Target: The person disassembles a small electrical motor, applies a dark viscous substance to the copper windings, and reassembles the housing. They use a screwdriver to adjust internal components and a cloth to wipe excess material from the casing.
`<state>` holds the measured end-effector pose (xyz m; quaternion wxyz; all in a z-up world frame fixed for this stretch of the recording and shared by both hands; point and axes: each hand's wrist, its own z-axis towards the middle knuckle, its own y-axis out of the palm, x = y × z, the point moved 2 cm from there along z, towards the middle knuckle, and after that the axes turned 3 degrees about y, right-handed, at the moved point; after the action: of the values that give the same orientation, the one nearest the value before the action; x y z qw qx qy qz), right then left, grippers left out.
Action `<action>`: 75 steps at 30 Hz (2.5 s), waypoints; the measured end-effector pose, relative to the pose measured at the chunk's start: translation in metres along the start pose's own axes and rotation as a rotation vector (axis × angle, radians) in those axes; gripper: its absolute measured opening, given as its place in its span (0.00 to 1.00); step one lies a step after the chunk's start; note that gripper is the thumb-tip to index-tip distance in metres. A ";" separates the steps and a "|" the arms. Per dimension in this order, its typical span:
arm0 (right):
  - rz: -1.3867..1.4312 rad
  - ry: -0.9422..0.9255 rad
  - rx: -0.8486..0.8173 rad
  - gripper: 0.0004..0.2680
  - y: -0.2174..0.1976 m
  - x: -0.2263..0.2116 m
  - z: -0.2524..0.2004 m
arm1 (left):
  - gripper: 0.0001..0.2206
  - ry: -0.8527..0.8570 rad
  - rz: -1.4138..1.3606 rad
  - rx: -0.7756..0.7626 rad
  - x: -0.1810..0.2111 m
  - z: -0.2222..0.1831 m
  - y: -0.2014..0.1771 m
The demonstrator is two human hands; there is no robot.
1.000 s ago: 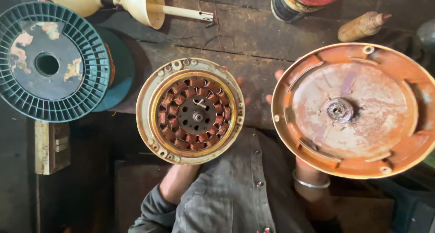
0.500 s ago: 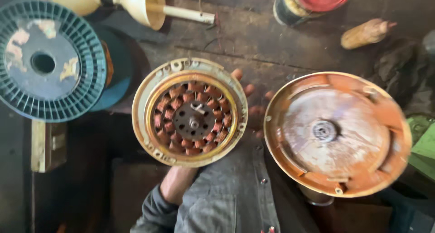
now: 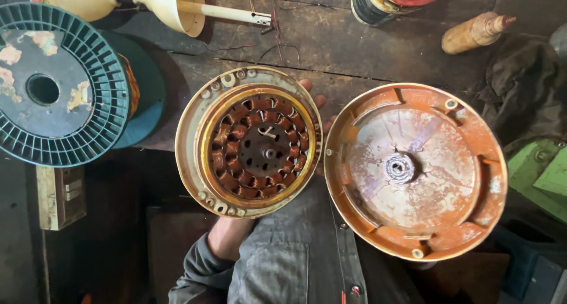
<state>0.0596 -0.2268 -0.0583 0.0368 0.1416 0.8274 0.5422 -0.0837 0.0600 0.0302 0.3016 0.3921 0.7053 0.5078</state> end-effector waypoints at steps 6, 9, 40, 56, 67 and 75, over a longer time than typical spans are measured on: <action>0.073 0.049 0.022 0.26 -0.003 0.012 -0.005 | 0.29 -0.016 0.250 -0.173 0.002 -0.004 -0.007; 0.094 0.068 0.031 0.25 -0.003 0.018 -0.006 | 0.28 0.002 0.345 -0.184 0.005 -0.007 -0.011; 0.060 0.176 -0.074 0.24 0.051 0.043 0.056 | 0.29 0.112 0.187 -0.147 -0.012 0.008 -0.056; -0.016 0.208 -0.067 0.25 0.066 0.066 0.096 | 0.28 0.378 0.695 -0.204 -0.024 0.028 -0.044; -0.051 0.224 -0.098 0.26 0.076 0.066 0.114 | 0.25 0.483 0.954 -0.173 -0.015 0.034 -0.041; -0.051 0.222 -0.094 0.26 0.073 0.066 0.111 | 0.26 0.531 1.084 -0.221 -0.012 0.034 -0.037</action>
<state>0.0348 -0.0833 -0.0309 -0.0348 0.0578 0.8033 0.5917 -0.0590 0.0594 -0.0150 -0.1468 0.5216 0.3996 0.7394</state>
